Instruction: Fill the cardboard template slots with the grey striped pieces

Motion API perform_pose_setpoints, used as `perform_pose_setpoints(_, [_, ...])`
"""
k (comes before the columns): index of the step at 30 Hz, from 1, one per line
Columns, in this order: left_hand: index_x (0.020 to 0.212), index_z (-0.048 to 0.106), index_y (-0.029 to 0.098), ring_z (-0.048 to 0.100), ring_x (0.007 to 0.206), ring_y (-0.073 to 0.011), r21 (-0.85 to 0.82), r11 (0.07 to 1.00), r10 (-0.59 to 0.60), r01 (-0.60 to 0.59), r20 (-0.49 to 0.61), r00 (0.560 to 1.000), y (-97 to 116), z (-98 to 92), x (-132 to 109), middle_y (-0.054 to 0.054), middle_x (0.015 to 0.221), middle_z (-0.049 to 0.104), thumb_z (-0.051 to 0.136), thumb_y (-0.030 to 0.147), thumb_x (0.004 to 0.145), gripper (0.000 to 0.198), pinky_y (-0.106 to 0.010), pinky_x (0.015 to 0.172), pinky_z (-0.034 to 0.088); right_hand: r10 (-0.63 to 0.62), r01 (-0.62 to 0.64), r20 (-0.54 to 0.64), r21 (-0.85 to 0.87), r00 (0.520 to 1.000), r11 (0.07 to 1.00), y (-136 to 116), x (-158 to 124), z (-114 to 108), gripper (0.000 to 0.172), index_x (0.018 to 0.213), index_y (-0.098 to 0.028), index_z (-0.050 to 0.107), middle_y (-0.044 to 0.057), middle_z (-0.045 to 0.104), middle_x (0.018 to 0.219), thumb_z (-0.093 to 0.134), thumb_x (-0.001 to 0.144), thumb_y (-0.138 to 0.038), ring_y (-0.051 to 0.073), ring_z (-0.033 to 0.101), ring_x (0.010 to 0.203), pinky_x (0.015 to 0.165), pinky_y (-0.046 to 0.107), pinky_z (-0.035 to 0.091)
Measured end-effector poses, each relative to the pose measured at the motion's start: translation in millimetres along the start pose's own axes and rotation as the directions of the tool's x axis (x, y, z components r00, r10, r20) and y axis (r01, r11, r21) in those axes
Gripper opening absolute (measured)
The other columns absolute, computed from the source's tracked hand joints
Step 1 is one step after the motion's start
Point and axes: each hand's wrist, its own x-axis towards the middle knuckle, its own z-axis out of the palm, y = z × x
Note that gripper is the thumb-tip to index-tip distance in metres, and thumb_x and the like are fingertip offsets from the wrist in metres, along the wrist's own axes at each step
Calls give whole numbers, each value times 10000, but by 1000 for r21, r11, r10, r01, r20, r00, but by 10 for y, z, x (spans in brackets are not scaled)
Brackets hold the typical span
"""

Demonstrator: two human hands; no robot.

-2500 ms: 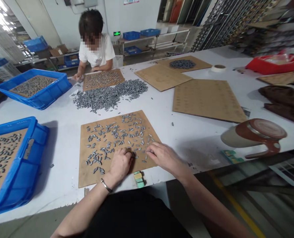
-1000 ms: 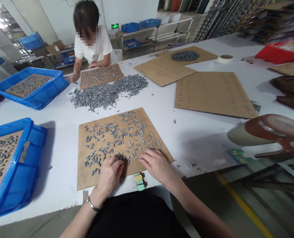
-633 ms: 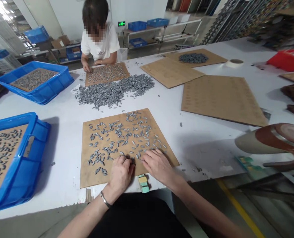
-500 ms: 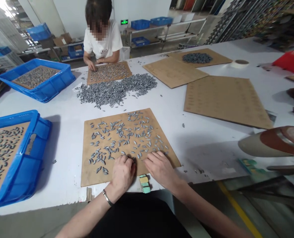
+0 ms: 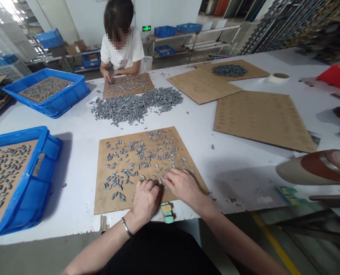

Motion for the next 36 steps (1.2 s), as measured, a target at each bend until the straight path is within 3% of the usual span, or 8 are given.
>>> perform_pose_setpoints(8, [831, 651, 197, 593, 828, -209, -19, 999, 48, -49, -27, 998, 27, -11, -35, -47, 857, 668, 661, 211, 972, 142, -380, 758, 398, 66, -62, 35, -90, 997, 994, -69, 34, -13, 234, 867, -203, 717, 66, 745, 925, 525, 995, -162, 191, 666, 861, 819, 312, 411])
perform_pose_setpoints(16, [828, 658, 194, 589, 810, -195, -52, 999, 6, -9, -56, 998, 55, -8, -6, -43, 854, 671, 649, 171, 969, 143, -359, 747, 391, 81, -76, 154, -38, 985, 996, -18, 31, -161, 218, 854, -202, 739, 46, 756, 934, 564, 966, -137, 180, 679, 857, 778, 297, 399])
perform_pose_setpoints(22, [944, 708, 201, 618, 849, -204, -99, 987, -138, 126, -122, 983, -253, -196, -31, -53, 929, 714, 610, 178, 994, 113, -371, 781, 405, 88, -87, 80, -17, 993, 996, 72, 56, -195, 218, 871, -208, 739, 38, 752, 943, 570, 1009, -207, 184, 680, 878, 809, 304, 409])
perform_pose_setpoints(27, [932, 720, 210, 646, 853, -209, -73, 972, -228, 224, -64, 971, -469, -290, -60, -36, 897, 716, 633, 149, 975, 115, -364, 781, 405, -8, 12, 110, -41, 994, 999, -125, 101, -118, 189, 866, -198, 740, 54, 748, 941, 614, 1001, -236, 208, 694, 936, 872, 332, 422])
perform_pose_setpoints(31, [920, 718, 206, 644, 874, -214, -67, 976, -209, 207, -36, 977, -413, -273, -80, -47, 937, 728, 634, 157, 976, 112, -377, 805, 419, -12, 23, 102, -115, 995, 993, -262, 124, -38, 155, 911, -185, 743, 84, 749, 946, 608, 987, -189, 217, 695, 943, 866, 338, 433])
perform_pose_setpoints(36, [939, 728, 203, 631, 884, -220, -76, 986, -153, 151, -16, 988, -293, -201, -46, -66, 962, 724, 613, 183, 993, 129, -386, 807, 449, -49, 57, 66, -121, 997, 991, -224, 116, 16, 205, 889, -194, 720, 73, 740, 943, 554, 999, -147, 205, 678, 912, 862, 339, 434])
